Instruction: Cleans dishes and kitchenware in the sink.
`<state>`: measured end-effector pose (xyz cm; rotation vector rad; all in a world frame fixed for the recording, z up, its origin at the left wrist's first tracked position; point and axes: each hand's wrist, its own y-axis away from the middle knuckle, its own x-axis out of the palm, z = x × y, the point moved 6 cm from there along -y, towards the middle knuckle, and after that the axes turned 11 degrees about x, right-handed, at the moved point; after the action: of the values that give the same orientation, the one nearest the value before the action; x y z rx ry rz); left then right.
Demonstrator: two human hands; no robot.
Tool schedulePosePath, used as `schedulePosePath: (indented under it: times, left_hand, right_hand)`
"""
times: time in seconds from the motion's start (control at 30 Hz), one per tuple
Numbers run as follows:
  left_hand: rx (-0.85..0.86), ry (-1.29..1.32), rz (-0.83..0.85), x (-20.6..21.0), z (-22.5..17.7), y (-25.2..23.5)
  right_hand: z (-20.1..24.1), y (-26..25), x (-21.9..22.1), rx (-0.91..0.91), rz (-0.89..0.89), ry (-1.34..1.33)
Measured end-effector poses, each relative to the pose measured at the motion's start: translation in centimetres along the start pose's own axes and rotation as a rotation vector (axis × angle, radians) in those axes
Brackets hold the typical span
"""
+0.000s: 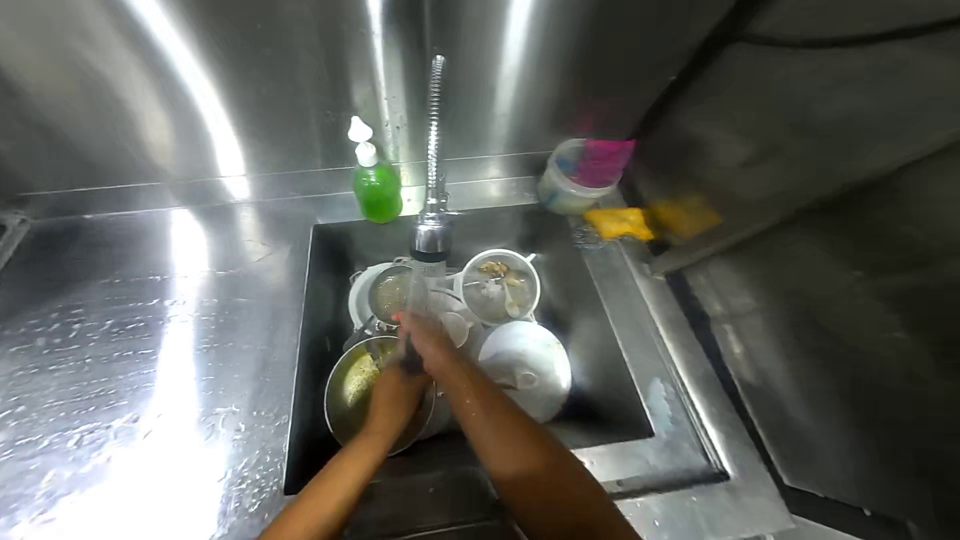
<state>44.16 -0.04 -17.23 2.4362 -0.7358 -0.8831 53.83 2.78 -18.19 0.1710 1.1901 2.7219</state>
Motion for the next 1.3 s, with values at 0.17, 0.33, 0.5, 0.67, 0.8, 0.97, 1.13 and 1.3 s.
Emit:
schedulePosePath:
  times: [0.17,0.33,0.5,0.67,0.8,0.97,1.13,1.3]
  left_hand:
    - [-0.096,0.833,-0.063,-0.5,0.6,1.9]
    - [-0.331,1.111,0.018,0.2,-1.8,2.9]
    - [-0.232,1.204,0.034,-0.5,-3.8,1.7]
    - [-0.226,1.082,-0.035,-1.9,-2.7,1.7]
    - [-0.196,1.049,-0.102,-1.5,-2.2,2.4]
    - [-0.174,1.099,-0.164,-1.1,-2.0,3.0]
    - [-0.168,1.08,-0.163,-1.0,-3.0,3.4]
    - [-0.157,1.104,-0.138,-1.2,-4.3,2.3]
  right_hand:
    - [-1.1,1.5,-0.3,0.159,-0.038,-0.321]
    - [-2.8,2.0,-2.5,0.227,0.019,-0.437]
    - [2.1,3.3,-7.4,-0.11,-0.098,-0.167]
    - [14.3,6.1,-7.8,-0.517,-0.019,-0.035]
    - [18.0,6.7,-6.4,-0.568,0.073,0.325]
    - [18.4,6.9,-13.0,-0.513,-0.153,0.698]
    - [18.7,7.1,-14.1,-0.443,-0.278,0.803]
    - [18.2,4.6,-11.4,-0.431,-0.263,0.792]
